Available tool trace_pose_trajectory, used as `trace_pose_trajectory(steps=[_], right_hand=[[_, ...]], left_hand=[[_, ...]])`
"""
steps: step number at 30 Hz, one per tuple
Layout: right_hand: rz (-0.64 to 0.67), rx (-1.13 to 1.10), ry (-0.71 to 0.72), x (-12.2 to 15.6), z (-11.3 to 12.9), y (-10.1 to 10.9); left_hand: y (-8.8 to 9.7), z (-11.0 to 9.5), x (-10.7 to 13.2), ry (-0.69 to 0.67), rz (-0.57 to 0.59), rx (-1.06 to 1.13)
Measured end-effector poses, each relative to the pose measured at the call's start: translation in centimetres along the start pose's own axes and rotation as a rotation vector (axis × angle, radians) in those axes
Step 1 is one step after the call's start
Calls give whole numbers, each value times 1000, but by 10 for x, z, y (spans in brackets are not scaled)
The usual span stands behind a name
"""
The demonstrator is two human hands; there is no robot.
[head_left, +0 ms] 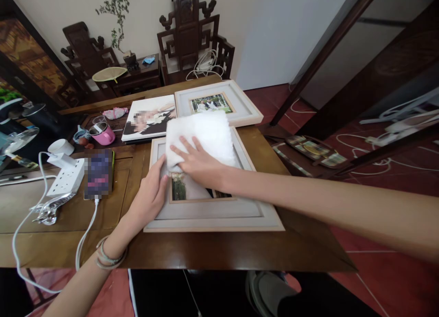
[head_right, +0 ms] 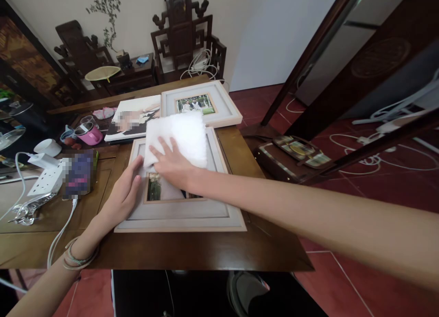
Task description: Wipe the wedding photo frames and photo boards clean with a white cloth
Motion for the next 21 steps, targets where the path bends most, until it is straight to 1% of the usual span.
trace_pose_trajectory(steps=[2, 3, 8, 11, 14, 17, 19, 21], right_hand=[[-26, 2, 70, 4, 13, 2], [-17, -5, 103, 9, 20, 4], [148, -130, 268, 51, 54, 15], [220, -240, 320, 73, 62, 26], [316, -320, 257, 86, 53, 35], [375, -321, 126, 87, 35, 35], [329, -249, 34, 81, 21, 33], [212, -135, -24, 68, 8, 31]], left_hand=[[1, 0, 0, 4, -12, 28], [1, 1, 0, 7, -17, 37], [2, 0, 1, 25, -2, 40], [1, 0, 0, 33, 34, 4], [-1, 0, -2, 7, 53, -71], [-3, 1, -3, -14, 60, -113], [-4, 2, -3, -13, 60, -118], [-4, 4, -3, -21, 51, -111]])
Point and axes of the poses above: each hand's wrist, its own x-axis away from the middle knuckle, its own y-axis out of the back of the hand, z = x × y, the point moved 3 cm from there along -x, towards the middle knuckle, and after that the axes turned 7 degrees about z, right-handed, at the moved point
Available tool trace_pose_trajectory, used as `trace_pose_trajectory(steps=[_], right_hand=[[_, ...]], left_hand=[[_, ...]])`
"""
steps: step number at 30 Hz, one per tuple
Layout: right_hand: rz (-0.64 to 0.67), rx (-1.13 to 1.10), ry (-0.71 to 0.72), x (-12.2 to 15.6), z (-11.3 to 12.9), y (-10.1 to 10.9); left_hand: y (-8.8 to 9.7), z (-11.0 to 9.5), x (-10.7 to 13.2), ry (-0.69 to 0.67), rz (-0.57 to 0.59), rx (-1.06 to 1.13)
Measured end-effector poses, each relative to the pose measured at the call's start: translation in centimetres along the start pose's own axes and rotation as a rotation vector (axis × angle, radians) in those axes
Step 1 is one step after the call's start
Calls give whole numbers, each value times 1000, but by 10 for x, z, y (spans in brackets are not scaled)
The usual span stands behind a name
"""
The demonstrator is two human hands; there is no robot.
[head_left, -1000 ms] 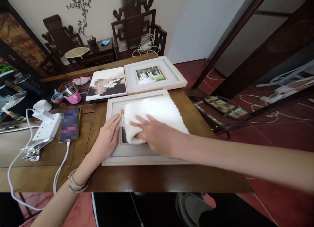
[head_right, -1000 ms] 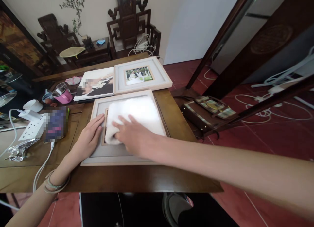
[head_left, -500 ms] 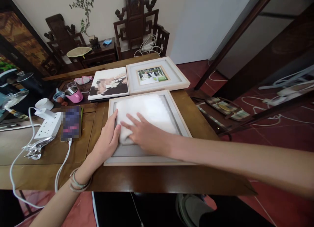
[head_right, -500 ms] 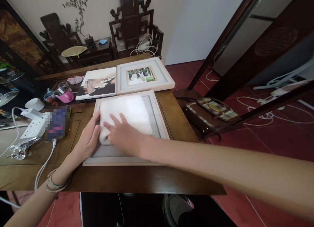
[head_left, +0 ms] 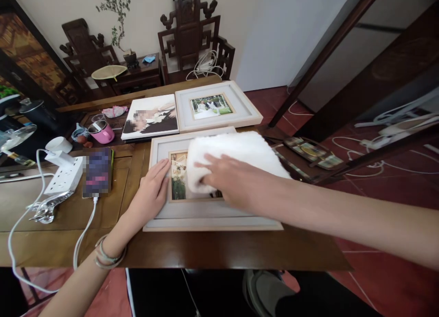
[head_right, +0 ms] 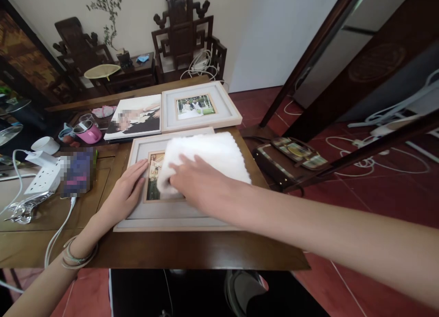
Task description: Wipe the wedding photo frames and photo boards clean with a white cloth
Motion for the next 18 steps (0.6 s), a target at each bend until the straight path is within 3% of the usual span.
trace_pose_trajectory(steps=[5, 10, 13, 18], right_hand=[[-228, 200, 68, -55, -16, 13], [-221, 215, 250, -99, -15, 22], [-178, 206, 205, -99, -18, 20], [-133, 207, 98, -66, -40, 14]], left_hand=[[3, 1, -1, -47, -49, 17], [6, 2, 0, -124, -54, 22], [5, 5, 1, -167, -65, 11], [3, 10, 3, -136, -52, 5]])
Point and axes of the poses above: each hand's wrist, its own x-axis away from the middle knuckle, its own y-axis out of the back of the hand, z = x × y, the point moved 3 cm from there along -x, towards the middle knuckle, and after that the axes turned 7 degrees about z, right-handed, at the moved point
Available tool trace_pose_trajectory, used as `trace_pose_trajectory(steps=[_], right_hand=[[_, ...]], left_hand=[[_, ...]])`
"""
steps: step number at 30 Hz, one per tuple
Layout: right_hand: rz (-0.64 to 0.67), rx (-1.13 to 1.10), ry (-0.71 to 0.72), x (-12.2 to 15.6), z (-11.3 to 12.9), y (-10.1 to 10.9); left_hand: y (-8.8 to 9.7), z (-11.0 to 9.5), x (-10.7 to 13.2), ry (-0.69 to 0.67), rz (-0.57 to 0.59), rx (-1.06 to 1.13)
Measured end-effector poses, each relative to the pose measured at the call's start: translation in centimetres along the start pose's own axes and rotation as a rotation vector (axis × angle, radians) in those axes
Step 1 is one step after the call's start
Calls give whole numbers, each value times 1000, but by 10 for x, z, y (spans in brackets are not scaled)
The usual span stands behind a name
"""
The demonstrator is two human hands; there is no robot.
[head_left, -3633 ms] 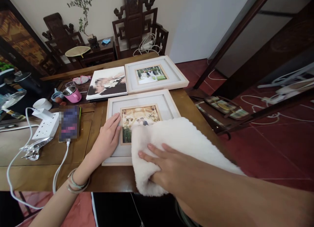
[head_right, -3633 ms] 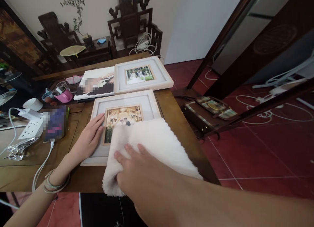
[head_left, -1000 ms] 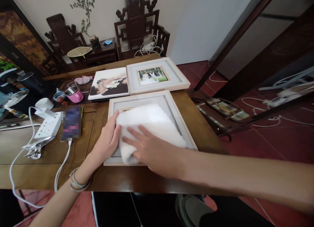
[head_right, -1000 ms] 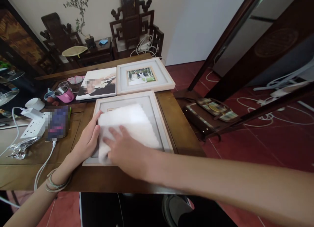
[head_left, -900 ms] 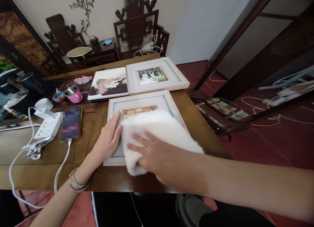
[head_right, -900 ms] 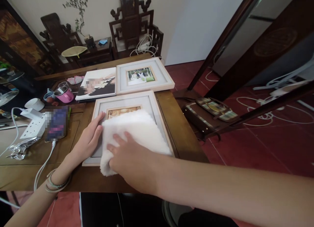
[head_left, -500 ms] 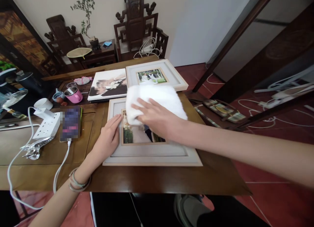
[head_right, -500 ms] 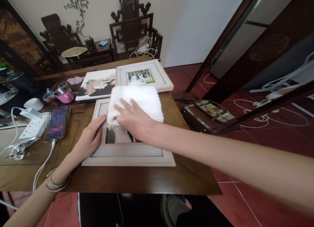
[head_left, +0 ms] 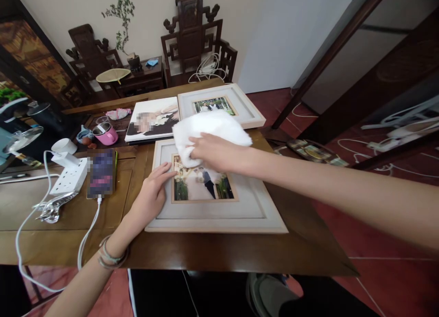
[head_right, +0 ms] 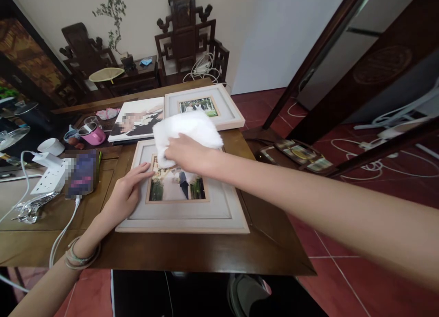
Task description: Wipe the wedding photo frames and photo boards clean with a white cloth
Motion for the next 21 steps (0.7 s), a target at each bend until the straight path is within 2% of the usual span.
trace_pose_trajectory(steps=[6, 10, 13, 18, 21], right_hand=[[65, 38, -175, 57, -41, -18], [18, 36, -196, 81, -45, -24], [-19, -6, -142, 96, -27, -25], [-64, -157, -20, 130, 22, -27], [28, -221, 16, 145, 45, -23]], left_hand=[[1, -1, -1, 12, 8, -8], [2, -4, -2, -3, 15, -56], [4, -8, -3, -2, 21, -73], [6, -10, -3, 24, 9, -78], [5, -9, -4, 29, 18, -72]])
Point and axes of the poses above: each hand's wrist, its own x-axis away from the middle knuckle, its own y-axis out of the back of the hand, z = x × y, the point moved 3 cm from there along -x, towards the middle knuckle, and after that the axes turned 7 degrees about z, right-handed, at the moved point
